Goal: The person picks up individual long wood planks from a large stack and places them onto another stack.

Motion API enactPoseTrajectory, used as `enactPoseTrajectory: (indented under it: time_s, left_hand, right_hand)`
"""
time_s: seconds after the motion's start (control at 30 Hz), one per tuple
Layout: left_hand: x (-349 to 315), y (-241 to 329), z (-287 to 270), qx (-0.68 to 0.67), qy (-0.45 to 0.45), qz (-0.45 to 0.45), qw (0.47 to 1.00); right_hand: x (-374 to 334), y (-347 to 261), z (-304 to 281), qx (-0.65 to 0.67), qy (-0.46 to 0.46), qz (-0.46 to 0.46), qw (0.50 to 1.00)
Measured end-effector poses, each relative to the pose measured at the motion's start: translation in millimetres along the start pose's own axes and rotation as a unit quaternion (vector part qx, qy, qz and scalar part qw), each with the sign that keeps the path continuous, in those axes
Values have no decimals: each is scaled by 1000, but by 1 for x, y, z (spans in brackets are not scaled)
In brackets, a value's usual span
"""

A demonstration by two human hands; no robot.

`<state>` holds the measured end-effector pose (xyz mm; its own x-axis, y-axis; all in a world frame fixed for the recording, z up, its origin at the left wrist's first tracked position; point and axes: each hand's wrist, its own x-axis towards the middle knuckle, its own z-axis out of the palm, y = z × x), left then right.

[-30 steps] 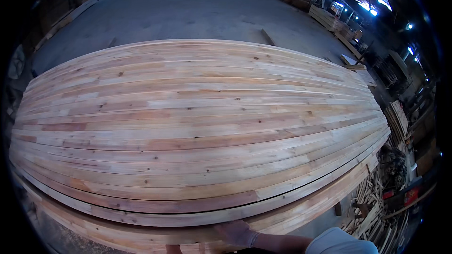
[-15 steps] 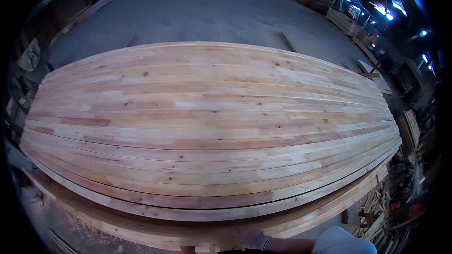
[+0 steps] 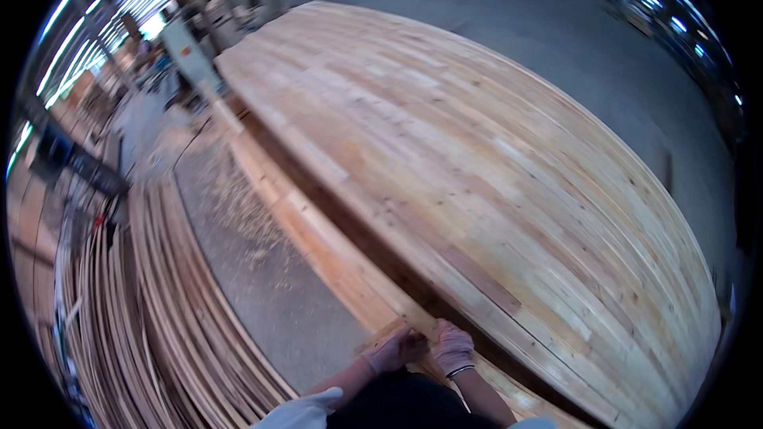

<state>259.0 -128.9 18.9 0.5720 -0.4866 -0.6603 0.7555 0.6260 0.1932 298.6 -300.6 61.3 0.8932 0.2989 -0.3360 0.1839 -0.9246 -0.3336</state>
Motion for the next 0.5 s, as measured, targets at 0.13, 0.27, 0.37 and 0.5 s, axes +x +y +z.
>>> enactPoseTrajectory:
  time_s: [0.13, 0.27, 0.37, 0.5]
  left_hand:
    - [4, -4, 47, -178, 32, 67, 981]
    - [19, -12, 43, -255, 146, 125, 948]
    - [5, -4, 25, -256, 173, 184, 933]
    - [-21, 18, 8, -222, 163, 197, 941]
  right_hand:
    - [-26, -15, -25, 14, 2, -51, 999]
    - [-83, 18, -57, 67, 11, -103, 992]
    - [-164, 92, -45, 37, -3, -42, 998]
    - [-285, 175, -44, -87, -310, 184, 929]
